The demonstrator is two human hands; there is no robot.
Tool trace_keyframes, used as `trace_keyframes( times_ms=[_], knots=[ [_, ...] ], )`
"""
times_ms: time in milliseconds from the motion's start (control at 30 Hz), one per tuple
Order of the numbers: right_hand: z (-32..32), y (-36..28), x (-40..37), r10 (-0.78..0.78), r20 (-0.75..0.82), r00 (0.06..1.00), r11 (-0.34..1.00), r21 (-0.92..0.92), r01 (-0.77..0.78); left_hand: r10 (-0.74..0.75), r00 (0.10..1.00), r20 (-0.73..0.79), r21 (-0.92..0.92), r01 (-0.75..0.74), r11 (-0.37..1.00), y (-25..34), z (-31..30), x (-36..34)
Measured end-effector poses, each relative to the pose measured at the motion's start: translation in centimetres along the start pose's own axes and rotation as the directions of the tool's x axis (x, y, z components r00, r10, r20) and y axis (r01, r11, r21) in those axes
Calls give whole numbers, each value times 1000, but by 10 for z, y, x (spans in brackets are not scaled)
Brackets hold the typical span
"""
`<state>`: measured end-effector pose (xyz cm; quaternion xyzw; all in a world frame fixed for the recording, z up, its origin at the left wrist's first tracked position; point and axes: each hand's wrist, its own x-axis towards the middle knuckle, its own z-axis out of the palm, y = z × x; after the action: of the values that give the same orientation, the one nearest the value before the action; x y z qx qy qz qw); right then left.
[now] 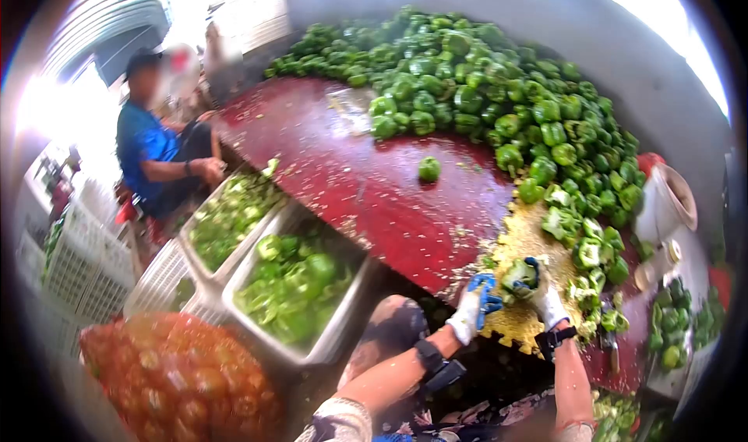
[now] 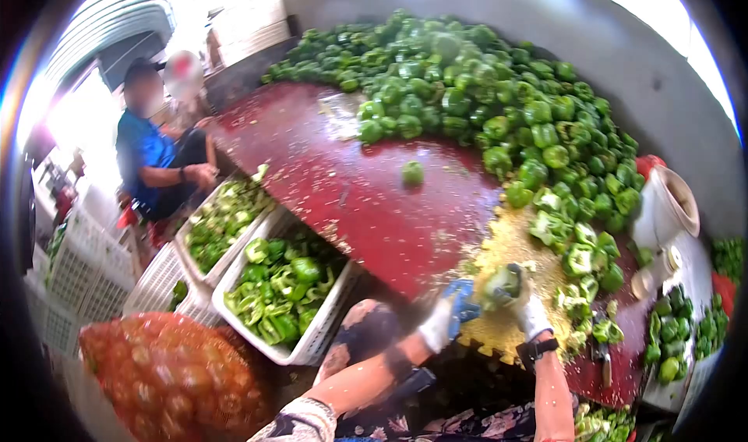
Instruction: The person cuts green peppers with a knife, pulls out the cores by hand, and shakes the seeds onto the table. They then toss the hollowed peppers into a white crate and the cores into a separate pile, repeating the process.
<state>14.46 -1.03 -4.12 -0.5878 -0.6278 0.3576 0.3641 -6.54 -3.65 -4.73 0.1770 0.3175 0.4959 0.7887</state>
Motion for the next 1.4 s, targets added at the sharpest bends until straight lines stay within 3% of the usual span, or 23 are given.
trace_keyframes(
  times_ms=[33, 100, 167, 200, 233, 300, 367, 433, 467, 500, 533, 567, 600, 633, 667, 733, 833, 933, 1100, 1167, 1233, 1267, 1400],
  knots=[
    [6, -1, -1, 26, -16, 1000, 992, 125, -24, 14, 1000, 13, 13, -14, 1000, -2, 3, 1],
    [7, -4, -5, -76, 47, 996, 995, -55, 78, 11, 998, -56, 64, -7, 998, -19, -9, 19],
    [8, -23, -10, -171, 38, 985, 981, -82, 174, 76, 992, -99, 97, -66, 993, -17, -8, 22],
    [9, -9, -6, -65, 51, 997, 994, 86, 60, 134, 983, -125, 188, -109, 976, -18, -7, 25],
    [5, -23, -11, 24, 61, 998, 992, 120, -31, 190, 971, -147, 280, -144, 949, -14, -6, 25],
    [-2, -29, -12, 54, 139, 989, 967, 240, -86, 192, 979, -72, 133, -181, 974, -18, -12, 27],
    [-6, -80, -21, 57, 211, 976, 961, 255, -112, 23, 997, 70, 133, -32, 991, -6, -15, 24],
    [-6, -108, -17, 37, 262, 964, 981, 176, -86, -180, 952, 248, -158, 223, 962, 29, -4, -6],
    [-4, -131, -18, 17, 310, 951, 988, 140, -63, 84, 895, 438, -17, -85, 996, 24, -6, -1],
    [-4, -133, -12, -29, 328, 944, 996, -70, 55, 284, 715, 639, 46, -404, 914, 17, -6, 6],
    [-1, -157, -13, -52, 356, 933, 959, -243, 146, 160, 906, 392, -25, -163, 986, 20, -2, -2],
    [5, -184, -14, -54, 374, 926, 885, -412, 218, 274, 854, 442, -65, -274, 960, 24, 1, -7],
    [13, -201, -5, -148, 482, 864, 695, -570, 438, 121, 904, 411, -308, 13, 951, 16, -10, 5],
    [25, -223, -9, -231, 514, 826, 653, -548, 523, 163, 914, 370, -385, -9, 923, 7, -14, 16],
    [46, -250, -13, -338, 528, 779, 665, -452, 595, 85, 897, 433, -363, 88, 928, 0, -5, 12],
    [96, -308, -37, -602, 532, 596, 628, -147, 764, 58, 882, 468, -456, 184, 871, 4, 3, 6],
    [166, -367, -84, -878, 386, 283, 383, 211, 899, 49, 913, 406, -559, 205, 804, 25, 7, 11],
    [185, -371, -114, -958, 226, 175, 244, 328, 913, 53, 935, 351, -574, 170, 801, 35, 19, -2],
    [159, -350, -112, -959, 222, 176, 250, 369, 895, 29, 892, 452, -561, 259, 786, 40, 24, -12],
    [141, -335, -97, -925, 278, 258, 341, 313, 886, -8, 880, 475, -535, 296, 792, 35, 23, -9],
    [110, -329, -95, -827, 299, 476, 488, -41, 872, -17, 878, 478, -504, 290, 814, 30, 26, -7],
    [105, -323, -90, -809, 300, 506, 509, -76, 858, -4, 887, 461, -514, 271, 814, 28, 29, -8],
    [131, -305, -88, -867, 219, 447, 478, 115, 871, 14, 909, 416, -536, 233, 811, 24, 34, -9]
  ],
)
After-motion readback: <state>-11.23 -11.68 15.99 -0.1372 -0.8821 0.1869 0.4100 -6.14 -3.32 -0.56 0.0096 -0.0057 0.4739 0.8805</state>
